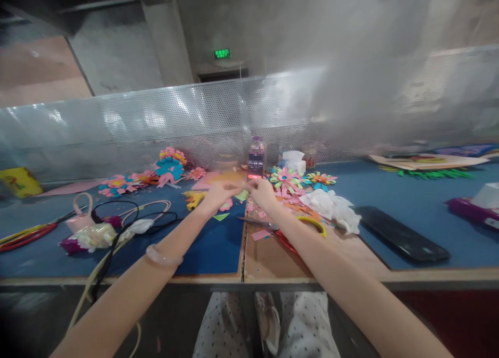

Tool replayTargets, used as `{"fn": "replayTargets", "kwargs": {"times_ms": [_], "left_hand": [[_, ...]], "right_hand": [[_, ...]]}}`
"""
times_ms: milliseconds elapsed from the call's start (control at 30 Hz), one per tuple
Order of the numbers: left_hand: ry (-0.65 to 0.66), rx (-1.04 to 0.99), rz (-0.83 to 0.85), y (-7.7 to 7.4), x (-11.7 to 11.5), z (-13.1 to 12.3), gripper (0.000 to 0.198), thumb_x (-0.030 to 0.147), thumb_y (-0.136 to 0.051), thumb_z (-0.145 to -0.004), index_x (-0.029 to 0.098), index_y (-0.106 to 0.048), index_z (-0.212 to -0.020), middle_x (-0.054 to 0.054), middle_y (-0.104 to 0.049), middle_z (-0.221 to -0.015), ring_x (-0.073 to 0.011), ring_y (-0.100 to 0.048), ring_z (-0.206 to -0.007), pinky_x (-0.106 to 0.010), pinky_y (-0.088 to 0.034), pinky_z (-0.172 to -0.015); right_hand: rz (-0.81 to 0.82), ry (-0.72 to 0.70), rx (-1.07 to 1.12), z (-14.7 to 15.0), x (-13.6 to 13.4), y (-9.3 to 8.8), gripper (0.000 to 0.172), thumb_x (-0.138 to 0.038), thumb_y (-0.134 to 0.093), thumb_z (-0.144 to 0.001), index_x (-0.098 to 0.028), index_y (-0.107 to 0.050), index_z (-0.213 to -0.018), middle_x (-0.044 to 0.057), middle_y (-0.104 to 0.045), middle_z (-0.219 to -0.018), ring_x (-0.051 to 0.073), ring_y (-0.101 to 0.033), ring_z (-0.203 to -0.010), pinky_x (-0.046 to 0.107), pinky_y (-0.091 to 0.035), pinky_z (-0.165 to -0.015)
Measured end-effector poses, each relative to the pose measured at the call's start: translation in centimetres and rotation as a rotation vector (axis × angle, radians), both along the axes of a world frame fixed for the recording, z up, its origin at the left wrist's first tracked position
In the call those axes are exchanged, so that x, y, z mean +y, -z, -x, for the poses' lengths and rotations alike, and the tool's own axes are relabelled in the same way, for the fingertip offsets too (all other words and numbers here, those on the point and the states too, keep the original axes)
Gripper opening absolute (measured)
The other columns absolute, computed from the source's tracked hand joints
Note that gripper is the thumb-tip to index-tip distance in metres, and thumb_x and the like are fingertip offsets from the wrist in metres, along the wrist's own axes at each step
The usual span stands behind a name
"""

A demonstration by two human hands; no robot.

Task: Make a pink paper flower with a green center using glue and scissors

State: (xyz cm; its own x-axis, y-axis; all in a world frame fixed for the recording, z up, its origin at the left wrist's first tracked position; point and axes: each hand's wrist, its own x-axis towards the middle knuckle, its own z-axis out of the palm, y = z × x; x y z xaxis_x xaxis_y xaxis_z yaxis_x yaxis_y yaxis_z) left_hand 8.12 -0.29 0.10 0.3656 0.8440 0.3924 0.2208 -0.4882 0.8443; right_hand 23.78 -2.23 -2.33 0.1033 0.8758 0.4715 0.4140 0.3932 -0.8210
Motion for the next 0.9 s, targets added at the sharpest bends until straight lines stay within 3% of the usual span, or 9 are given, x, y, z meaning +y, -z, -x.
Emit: {"fn": "replayTargets", "kwargs": {"times_ms": [267,467,667,900], "left_hand": [[-0.062,-0.017,0.032,-0.1,-0.2,0.2,0.024,0.031,-0.074,-0.061,0.012,-0.071,-0.074,-0.01,-0.071,-0.078,-0.02,-0.063,-0.074,-0.029,-0.047,-0.069],[-0.02,-0.039,0.049,0.1,-0.1,0.1,0.022,0.029,-0.071,-0.063,0.013,-0.072,-0.077,-0.008,-0.071,-0.079,-0.0185,-0.063,-0.076,-0.028,-0.046,-0.072],[0.032,-0.067,0.062,-0.4,-0.3,0.4,0.03,0.038,-0.059,-0.074,0.015,-0.07,-0.09,-0.008,-0.071,-0.089,-0.0193,-0.063,-0.083,-0.027,-0.045,-0.072],[0.075,-0.117,0.086,-0.4,0.1,0.5,0.022,0.03,-0.076,-0.058,0.015,-0.068,-0.071,-0.004,-0.068,-0.071,-0.0155,-0.06,-0.066,-0.027,-0.047,-0.066]], "right_hand": [[0.049,-0.081,-0.102,-0.2,0.3,0.5,0.021,-0.031,-0.053,-0.087,-0.012,-0.059,-0.09,0.001,-0.061,-0.081,0.011,-0.059,-0.068,0.028,-0.05,-0.063],[0.084,0.018,-0.174,-0.1,0.7,0.6,0.022,-0.031,-0.051,-0.088,-0.013,-0.058,-0.099,0.004,-0.061,-0.093,0.013,-0.06,-0.076,0.031,-0.051,-0.067],[0.074,0.07,-0.28,-0.1,0.1,0.4,0.023,-0.032,-0.051,-0.088,-0.013,-0.058,-0.101,0.004,-0.061,-0.097,0.015,-0.06,-0.081,0.033,-0.051,-0.071],[0.025,-0.02,-0.456,-0.6,-0.5,-1.2,0.023,-0.034,-0.053,-0.086,-0.014,-0.062,-0.087,0.001,-0.064,-0.081,0.013,-0.06,-0.072,0.03,-0.049,-0.068]]}}
